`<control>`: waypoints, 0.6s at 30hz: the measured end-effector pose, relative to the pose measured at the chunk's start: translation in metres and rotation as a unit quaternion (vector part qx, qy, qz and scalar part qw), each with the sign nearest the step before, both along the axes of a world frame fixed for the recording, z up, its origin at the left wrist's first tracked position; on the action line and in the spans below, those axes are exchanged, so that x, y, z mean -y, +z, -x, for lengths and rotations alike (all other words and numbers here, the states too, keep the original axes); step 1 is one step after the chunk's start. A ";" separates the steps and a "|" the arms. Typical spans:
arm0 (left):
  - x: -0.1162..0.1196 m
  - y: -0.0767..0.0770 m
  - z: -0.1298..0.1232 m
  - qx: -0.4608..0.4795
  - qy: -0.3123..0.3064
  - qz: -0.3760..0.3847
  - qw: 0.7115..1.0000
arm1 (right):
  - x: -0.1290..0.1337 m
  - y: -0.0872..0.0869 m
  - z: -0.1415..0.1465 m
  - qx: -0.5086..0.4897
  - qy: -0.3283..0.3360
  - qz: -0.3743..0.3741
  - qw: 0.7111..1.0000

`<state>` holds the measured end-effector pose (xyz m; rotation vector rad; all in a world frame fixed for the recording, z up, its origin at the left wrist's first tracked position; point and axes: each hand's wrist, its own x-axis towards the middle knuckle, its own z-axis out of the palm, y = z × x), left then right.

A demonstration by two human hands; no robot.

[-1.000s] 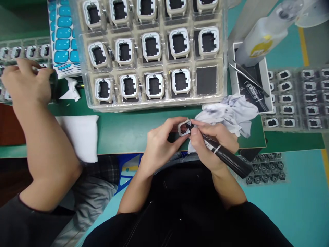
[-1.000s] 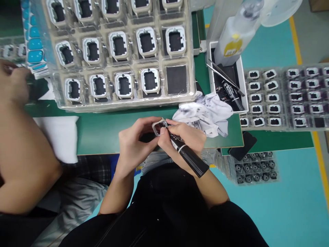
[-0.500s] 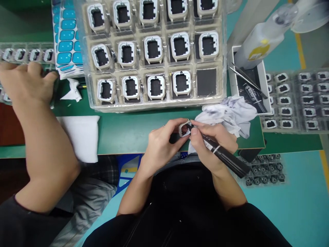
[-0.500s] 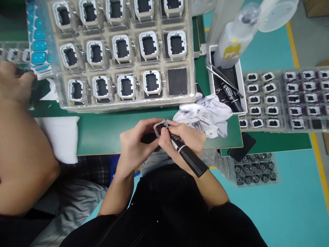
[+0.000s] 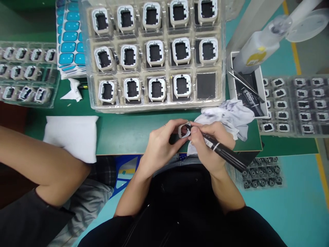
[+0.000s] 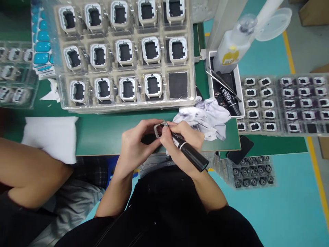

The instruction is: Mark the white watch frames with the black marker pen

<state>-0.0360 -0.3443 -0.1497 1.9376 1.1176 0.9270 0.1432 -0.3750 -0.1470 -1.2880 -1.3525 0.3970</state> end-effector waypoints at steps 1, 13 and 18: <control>0.000 0.000 0.000 -0.001 0.001 -0.002 1.000 | 0.000 0.001 0.000 0.010 0.001 -0.007 1.000; 0.000 0.000 0.000 -0.010 0.003 -0.018 1.000 | 0.002 -0.001 0.003 0.007 -0.022 0.000 1.000; 0.000 -0.001 0.000 -0.009 0.005 -0.017 1.000 | 0.001 0.001 0.002 0.022 0.003 -0.026 0.999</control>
